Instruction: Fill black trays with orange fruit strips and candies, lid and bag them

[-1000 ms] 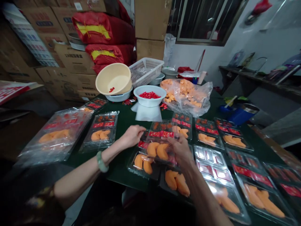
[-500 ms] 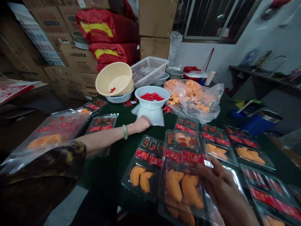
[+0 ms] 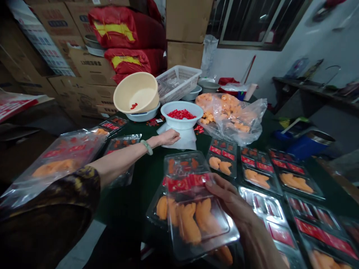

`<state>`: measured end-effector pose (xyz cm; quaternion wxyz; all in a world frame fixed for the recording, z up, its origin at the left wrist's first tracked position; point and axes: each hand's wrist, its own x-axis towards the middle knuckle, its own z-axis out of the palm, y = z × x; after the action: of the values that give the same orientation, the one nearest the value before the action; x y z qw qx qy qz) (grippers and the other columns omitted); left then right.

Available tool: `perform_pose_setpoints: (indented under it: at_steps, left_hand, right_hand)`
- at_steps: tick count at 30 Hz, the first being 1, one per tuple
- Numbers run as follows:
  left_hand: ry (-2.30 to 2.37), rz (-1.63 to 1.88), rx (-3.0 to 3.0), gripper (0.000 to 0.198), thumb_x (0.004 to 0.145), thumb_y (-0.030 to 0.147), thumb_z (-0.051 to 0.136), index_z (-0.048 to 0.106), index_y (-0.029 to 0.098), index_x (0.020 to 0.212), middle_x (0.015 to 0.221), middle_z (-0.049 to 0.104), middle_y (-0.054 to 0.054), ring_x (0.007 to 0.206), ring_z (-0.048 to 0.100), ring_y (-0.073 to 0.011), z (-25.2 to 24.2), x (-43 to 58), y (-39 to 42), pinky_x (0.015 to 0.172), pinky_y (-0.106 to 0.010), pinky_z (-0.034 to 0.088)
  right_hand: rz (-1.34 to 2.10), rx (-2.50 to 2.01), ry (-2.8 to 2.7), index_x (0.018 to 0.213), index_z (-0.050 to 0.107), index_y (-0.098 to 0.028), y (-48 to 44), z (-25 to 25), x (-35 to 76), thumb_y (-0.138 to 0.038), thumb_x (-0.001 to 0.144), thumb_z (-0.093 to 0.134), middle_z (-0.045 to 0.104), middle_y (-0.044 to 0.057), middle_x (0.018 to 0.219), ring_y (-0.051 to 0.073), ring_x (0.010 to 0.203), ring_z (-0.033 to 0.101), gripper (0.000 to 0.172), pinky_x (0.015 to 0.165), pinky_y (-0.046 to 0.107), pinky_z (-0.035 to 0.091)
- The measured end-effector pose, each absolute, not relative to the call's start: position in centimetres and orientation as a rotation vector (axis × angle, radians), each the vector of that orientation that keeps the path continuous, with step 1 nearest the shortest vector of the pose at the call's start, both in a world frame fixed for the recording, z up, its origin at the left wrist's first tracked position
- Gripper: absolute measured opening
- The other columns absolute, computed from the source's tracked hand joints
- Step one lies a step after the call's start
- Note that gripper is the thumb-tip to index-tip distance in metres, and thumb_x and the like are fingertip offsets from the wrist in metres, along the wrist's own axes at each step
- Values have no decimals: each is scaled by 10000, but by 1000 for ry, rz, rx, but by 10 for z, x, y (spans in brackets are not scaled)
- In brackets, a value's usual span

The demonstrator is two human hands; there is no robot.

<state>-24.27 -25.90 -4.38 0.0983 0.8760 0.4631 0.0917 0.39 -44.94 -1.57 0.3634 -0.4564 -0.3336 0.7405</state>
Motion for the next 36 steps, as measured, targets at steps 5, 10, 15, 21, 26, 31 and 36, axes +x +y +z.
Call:
perform_pose_setpoints:
  at_steps: [5,10,15,21,26,31,36]
  left_hand:
    - [1014,275,2673,276,859,246,430,478,158,602,561,432,17,524,323,-99,-23,-250,-329,546,-243,285]
    - [835,451,2602,370,900,321,392,395,160,566,522,316,52,487,249,-75,-22,-270,-384,501,-236,231]
    - [960,513,2533,372,891,293,401,347,160,548,507,305,55,470,266,-62,-24,-271,-415,497,-231,222]
    - [880,500,2595,352,902,271,394,396,162,567,535,339,44,497,317,-77,-16,-263,-439,525,-234,267]
    - [812,554,2631,311,935,276,338,537,146,733,847,516,-57,739,486,-126,-5,-269,-459,718,-249,400]
    - [641,468,2657,281,942,215,312,565,134,851,986,547,-93,849,525,-145,-1,-260,-475,777,-256,423]
    - [597,487,2559,266,946,204,312,562,147,877,1045,561,-96,920,543,-140,-6,-259,-482,827,-250,429]
  right_hand:
    - [2116,-992,-812,957,623,-174,-464,-15,-32,-281,683,746,711,51,782,168,645,679,319,621,248,531]
    - [2210,-991,-804,901,615,-165,-489,-17,-33,-252,690,740,701,38,732,159,617,668,261,632,251,517]
    - [2177,-1057,-840,1016,599,-176,-520,-18,-25,-266,685,736,696,34,735,173,616,667,369,632,277,513]
    - [2235,-1041,-914,955,597,-152,-540,-24,-27,-288,673,749,697,54,732,165,567,656,348,590,273,511]
    - [2058,-1178,-938,1213,532,-180,-551,-27,-18,-288,702,728,714,45,788,182,640,678,558,647,288,515]
    - [1971,-1230,-1066,1467,153,-246,-549,-28,-13,-332,723,710,719,33,765,230,647,692,933,568,289,488]
    - [2023,-1160,-1110,1463,189,-167,-543,-29,-18,-335,713,706,719,47,734,201,617,681,926,601,271,482]
